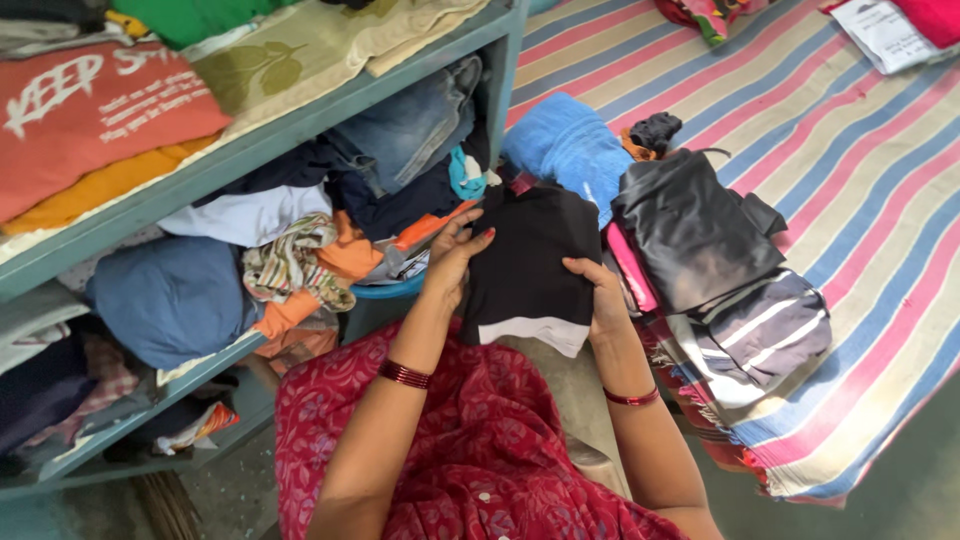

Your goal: The person removes folded clothes from a metal shelf and places them on a nearby bed. The person then wipes the now-empty shelf with a cloth. The person handles various garments including shirts, pants, and a cloth.

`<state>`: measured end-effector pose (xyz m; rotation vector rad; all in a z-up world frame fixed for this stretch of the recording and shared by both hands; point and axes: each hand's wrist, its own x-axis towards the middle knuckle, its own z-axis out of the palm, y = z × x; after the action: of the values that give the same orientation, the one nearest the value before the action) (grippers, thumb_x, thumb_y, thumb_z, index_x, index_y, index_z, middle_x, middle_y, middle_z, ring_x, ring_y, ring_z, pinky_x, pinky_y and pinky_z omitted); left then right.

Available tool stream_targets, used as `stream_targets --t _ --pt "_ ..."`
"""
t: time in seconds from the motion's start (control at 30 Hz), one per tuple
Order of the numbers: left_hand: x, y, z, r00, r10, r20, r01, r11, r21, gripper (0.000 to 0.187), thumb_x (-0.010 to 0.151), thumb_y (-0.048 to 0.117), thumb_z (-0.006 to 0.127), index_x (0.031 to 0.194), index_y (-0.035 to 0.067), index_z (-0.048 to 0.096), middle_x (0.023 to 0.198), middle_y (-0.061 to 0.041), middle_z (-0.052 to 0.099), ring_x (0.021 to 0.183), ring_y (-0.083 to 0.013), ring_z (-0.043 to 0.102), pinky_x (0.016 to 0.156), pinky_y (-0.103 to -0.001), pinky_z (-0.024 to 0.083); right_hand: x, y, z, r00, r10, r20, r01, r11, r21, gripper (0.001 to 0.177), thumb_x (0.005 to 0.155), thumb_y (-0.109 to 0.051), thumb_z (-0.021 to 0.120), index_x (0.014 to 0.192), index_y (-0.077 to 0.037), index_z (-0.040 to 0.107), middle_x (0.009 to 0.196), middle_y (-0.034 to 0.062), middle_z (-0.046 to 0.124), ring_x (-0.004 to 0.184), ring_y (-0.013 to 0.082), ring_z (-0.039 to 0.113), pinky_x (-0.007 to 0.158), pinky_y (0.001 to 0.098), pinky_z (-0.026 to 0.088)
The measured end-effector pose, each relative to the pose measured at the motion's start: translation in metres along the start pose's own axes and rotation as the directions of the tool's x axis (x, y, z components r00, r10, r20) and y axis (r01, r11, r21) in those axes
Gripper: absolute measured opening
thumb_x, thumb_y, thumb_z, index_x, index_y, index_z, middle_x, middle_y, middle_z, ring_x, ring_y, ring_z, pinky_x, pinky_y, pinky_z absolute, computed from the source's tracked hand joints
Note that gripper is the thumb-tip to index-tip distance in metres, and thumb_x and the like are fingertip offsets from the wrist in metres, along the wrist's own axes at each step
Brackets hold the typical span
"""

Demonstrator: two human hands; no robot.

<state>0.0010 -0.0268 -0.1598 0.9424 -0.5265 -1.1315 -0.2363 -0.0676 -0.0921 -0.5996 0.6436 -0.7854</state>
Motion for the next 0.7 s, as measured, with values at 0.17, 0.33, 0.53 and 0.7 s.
stream_targets --t 0.17,0.33,0.53,0.7 --pt "0.016 -0.052 0.007 0.981 0.182 -0.071 -0.164 0.965 0.206 0.048 0.089 0.006 0.073 0.135 0.005 0.059 0.113 -0.005 0.067 0.094 -0.0096 0.06 0.08 -0.024 0.05 0.01 0.001 -0.077 0.989 -0.021 -0.148 0.027 0.999 0.036 0.026 0.086 -0.004 0.063 0.109 0.007 0.069 0.094 0.0165 0.076 0.081 0.0281 0.075 0.079 0.0386 0.062" --pt "0.003 -0.062 0.024 1.0 0.019 0.02 -0.023 0.968 0.25 0.037 0.094 0.011 0.065 0.13 0.009 0.061 0.115 0.0 0.072 0.092 -0.0063 0.064 0.075 -0.022 0.049 -0.005 -0.047 -0.197 0.769 -0.615 -0.176 0.435 0.705 -0.56 0.018 0.087 -0.011 0.066 0.101 0.001 0.07 0.094 0.0095 0.072 0.088 0.024 0.069 0.084 0.0344 0.057" --pt "-0.001 -0.069 0.062 0.99 -0.069 0.119 0.034 0.96 0.278 0.027 0.096 0.014 0.063 0.122 0.008 0.067 0.108 -0.001 0.076 0.085 -0.008 0.066 0.073 -0.023 0.049 -0.072 -0.135 -0.207 0.625 -0.447 -0.639 0.487 0.864 -0.128 0.031 0.067 -0.021 0.066 0.096 -0.01 0.07 0.092 0.0055 0.072 0.086 0.0265 0.068 0.083 0.0375 0.058" --pt "-0.005 -0.075 0.089 0.979 -0.092 0.184 0.036 0.957 0.288 0.026 0.097 0.016 0.062 0.12 0.008 0.069 0.107 -0.003 0.077 0.084 -0.0081 0.065 0.074 -0.024 0.05 -0.071 -0.144 -0.291 0.543 -0.43 -0.721 0.525 0.844 -0.108 0.034 0.07 -0.019 0.069 0.102 -0.006 0.069 0.1 0.0075 0.07 0.092 0.027 0.069 0.088 0.0414 0.058"
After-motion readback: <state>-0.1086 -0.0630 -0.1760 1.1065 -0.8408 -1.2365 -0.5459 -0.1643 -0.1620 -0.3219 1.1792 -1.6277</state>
